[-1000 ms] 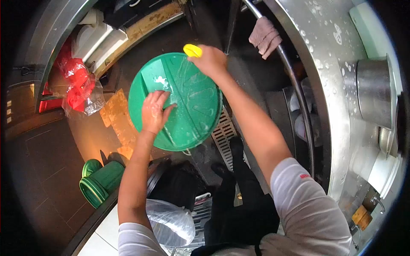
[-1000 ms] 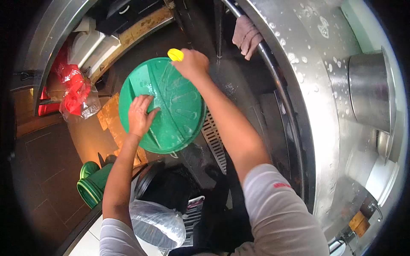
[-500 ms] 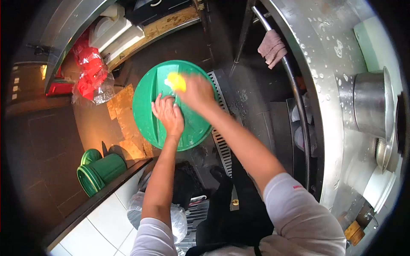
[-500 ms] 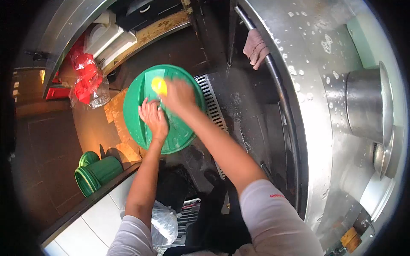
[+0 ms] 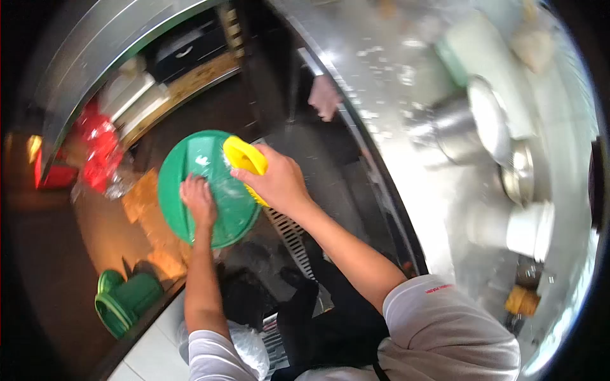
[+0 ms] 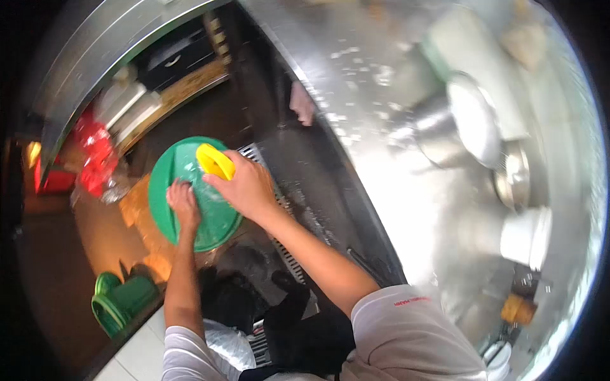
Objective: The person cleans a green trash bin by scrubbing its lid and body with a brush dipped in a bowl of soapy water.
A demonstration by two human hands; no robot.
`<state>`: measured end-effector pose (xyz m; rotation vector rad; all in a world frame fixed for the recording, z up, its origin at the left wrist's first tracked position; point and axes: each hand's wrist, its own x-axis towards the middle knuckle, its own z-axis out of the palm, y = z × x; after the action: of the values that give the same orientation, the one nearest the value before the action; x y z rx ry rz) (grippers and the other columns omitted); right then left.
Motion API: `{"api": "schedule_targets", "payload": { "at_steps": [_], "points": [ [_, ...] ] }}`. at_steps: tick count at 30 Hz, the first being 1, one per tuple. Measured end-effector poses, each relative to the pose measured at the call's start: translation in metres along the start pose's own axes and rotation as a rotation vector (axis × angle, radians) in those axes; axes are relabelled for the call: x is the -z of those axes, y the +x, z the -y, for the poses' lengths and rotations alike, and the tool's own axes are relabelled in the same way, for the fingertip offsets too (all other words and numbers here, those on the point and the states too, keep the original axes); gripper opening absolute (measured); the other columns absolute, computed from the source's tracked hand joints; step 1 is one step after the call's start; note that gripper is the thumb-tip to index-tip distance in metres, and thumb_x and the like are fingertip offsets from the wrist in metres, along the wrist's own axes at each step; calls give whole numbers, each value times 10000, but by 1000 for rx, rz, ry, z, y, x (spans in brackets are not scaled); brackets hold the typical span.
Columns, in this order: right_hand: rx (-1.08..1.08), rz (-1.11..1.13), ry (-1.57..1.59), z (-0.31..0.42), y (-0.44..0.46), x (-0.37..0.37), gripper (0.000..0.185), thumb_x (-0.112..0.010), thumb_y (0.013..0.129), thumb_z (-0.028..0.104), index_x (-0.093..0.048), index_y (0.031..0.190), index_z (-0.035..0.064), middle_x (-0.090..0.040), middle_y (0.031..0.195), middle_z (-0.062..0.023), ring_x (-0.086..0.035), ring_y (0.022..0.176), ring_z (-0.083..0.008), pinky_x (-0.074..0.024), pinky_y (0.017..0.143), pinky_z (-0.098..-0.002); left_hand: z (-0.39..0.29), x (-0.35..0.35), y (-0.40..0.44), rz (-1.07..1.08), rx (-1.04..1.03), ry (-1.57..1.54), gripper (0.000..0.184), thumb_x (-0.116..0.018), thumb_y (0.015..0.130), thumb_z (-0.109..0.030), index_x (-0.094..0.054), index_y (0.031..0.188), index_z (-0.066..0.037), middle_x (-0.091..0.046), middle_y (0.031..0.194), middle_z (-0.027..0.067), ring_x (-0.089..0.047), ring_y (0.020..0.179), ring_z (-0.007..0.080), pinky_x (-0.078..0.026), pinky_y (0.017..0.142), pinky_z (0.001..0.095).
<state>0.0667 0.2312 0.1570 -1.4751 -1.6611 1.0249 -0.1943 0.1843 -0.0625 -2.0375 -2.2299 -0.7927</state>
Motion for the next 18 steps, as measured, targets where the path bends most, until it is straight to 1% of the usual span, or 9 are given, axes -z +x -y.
{"api": "schedule_targets", "payload": {
  "at_steps": [1, 4, 7, 9, 10, 12, 15, 17, 18],
  "points": [
    [4, -92, 46, 23, -11, 33, 525, -835, 793, 383, -667, 1150, 37, -731, 980, -206, -713, 922, -386, -564, 808, -430, -3, 6, 1, 27, -19, 19, 248, -522, 1005, -225, -655, 1103, -40, -628, 1234, 125, -477, 1354, 337, -239, 1188, 548],
    [142, -395, 5, 60, -42, 131, 533, -862, 809, 312, -653, 1185, -3, -732, 1027, -163, -719, 915, -278, -556, 836, -373, -12, 25, -3, 63, -70, 38, 293, -596, 967, -197, -613, 1192, -11, -576, 1338, 165, -453, 1366, 376, -262, 1182, 562],
    [131, -615, -22, 105, -67, 249, 542, -849, 839, 295, -641, 1230, -18, -719, 1080, -121, -677, 927, -185, -542, 837, -352, -48, 61, -23, -89, -5, -84, 379, -644, 932, -141, -576, 1281, -10, -514, 1419, 215, -445, 1366, 411, -303, 1163, 562],
    [144, -865, -588, 89, -62, 319, 544, -797, 873, 391, -648, 1250, 28, -728, 1061, -176, -713, 935, -300, -543, 811, -398, -76, 109, -47, -26, 109, -164, 482, -666, 908, -110, -533, 1367, -42, -458, 1478, 247, -432, 1380, 425, -333, 1151, 533],
    [156, -879, -787, 71, -54, 351, 573, -796, 858, 408, -641, 1262, 32, -709, 1127, -199, -687, 999, -384, -539, 835, -428, -88, 130, -66, -11, 91, -147, 458, -682, 885, -109, -569, 1325, -54, -497, 1423, 244, -470, 1327, 431, -374, 1106, 526],
    [202, -813, -1008, 28, -44, 402, 557, -794, 855, 368, -631, 1274, 40, -687, 1184, -190, -662, 1052, -393, -529, 876, -457, -103, 177, -116, 89, 82, -130, 370, -708, 824, -97, -649, 1188, -68, -571, 1279, 231, -545, 1186, 432, -445, 996, 509],
    [29, -557, -1029, -6, -42, 435, 539, -806, 843, 313, -632, 1281, 52, -689, 1198, -181, -661, 1085, -385, -528, 901, -460, -121, 254, -206, 231, 26, -165, 175, -725, 727, -82, -717, 901, -84, -625, 1065, 175, -598, 994, 406, -490, 829, 491],
    [-149, -418, -970, 7, -53, 439, 480, -787, 861, 288, -663, 1256, 46, -688, 1226, -188, -660, 1108, -378, -521, 925, -458, -118, 295, -282, 467, 89, -156, 112, -742, 699, -111, -724, 809, -111, -658, 992, 155, -630, 948, 383, -506, 794, 480],
    [48, -486, -973, -1, -64, 445, 454, -764, 886, 293, -673, 1240, 22, -688, 1222, -204, -662, 1105, -385, -515, 935, -452, -115, 316, -318, 538, 108, -147, 97, -758, 706, -162, -737, 797, -134, -667, 926, 145, -647, 908, 368, -513, 770, 484]
  ]
}}
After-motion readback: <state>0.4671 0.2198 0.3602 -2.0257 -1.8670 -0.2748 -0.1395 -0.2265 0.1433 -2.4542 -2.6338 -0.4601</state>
